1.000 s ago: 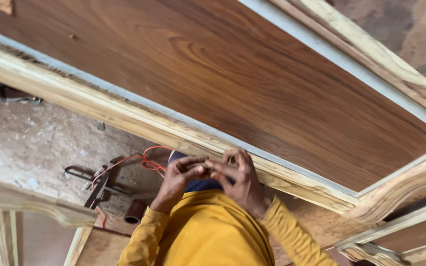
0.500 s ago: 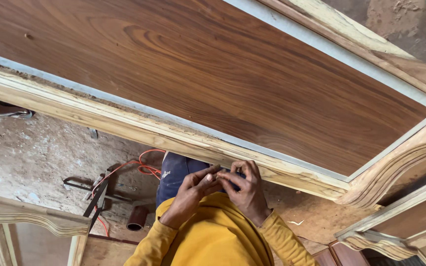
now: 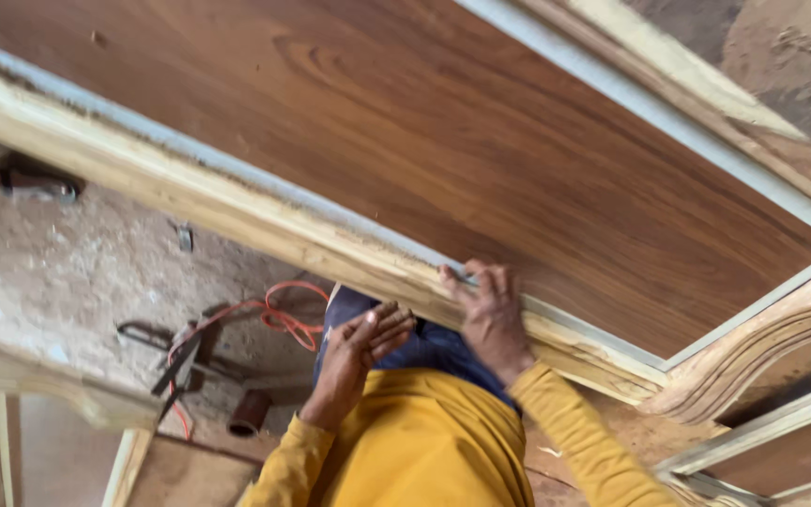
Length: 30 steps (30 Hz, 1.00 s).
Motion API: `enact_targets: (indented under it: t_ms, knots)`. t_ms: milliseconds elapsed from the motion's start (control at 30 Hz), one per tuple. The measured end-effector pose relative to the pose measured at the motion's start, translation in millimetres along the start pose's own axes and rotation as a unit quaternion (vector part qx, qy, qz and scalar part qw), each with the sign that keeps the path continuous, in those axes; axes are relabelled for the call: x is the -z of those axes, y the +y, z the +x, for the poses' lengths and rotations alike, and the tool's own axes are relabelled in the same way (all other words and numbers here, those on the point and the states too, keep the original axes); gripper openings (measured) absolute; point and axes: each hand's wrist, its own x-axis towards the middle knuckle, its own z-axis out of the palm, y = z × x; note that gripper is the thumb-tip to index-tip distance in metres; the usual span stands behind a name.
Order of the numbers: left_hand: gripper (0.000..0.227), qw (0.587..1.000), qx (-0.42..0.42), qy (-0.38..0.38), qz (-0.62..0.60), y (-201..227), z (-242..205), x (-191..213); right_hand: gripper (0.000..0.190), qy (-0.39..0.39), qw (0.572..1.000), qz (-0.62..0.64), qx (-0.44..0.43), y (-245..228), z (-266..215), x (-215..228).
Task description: The person applies a brown putty-like substance into the grooves of a wooden door frame using their fingers. They repeatedly take small amounts of the substance and press it into the gaps along the frame's edges.
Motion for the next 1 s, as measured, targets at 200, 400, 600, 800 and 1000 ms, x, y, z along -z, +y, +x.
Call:
enact_targets:
  t_ms: [200, 400, 600, 800, 1000]
  knots:
    - [0.054, 0.999, -0.023, 0.018, -0.035, 6, -4, 7, 0.047, -0.096, 0.992, 0.068, 0.047, 33, 25, 33]
    - [0.054, 0.999, -0.032, 0.020, -0.031, 6, -7, 9, 0.052, -0.128, 0.977, 0.000, 0.168, 39, 48, 20]
    - [0.055, 0.999, -0.045, 0.019, -0.019, 11, -7, 11, 0.059, -0.130, 0.981, -0.007, 0.142, 59, 14, 18]
    - [0.056, 0.999, -0.036, 0.015, -0.023, 12, -2, 6, 0.058, -0.164, 0.979, -0.042, 0.111, 78, -24, 29]
    - [0.056, 0.999, -0.029, 0.020, -0.003, 18, 0, -2, 0.068, -0.214, 0.976, -0.006, 0.034, 86, -27, 42]
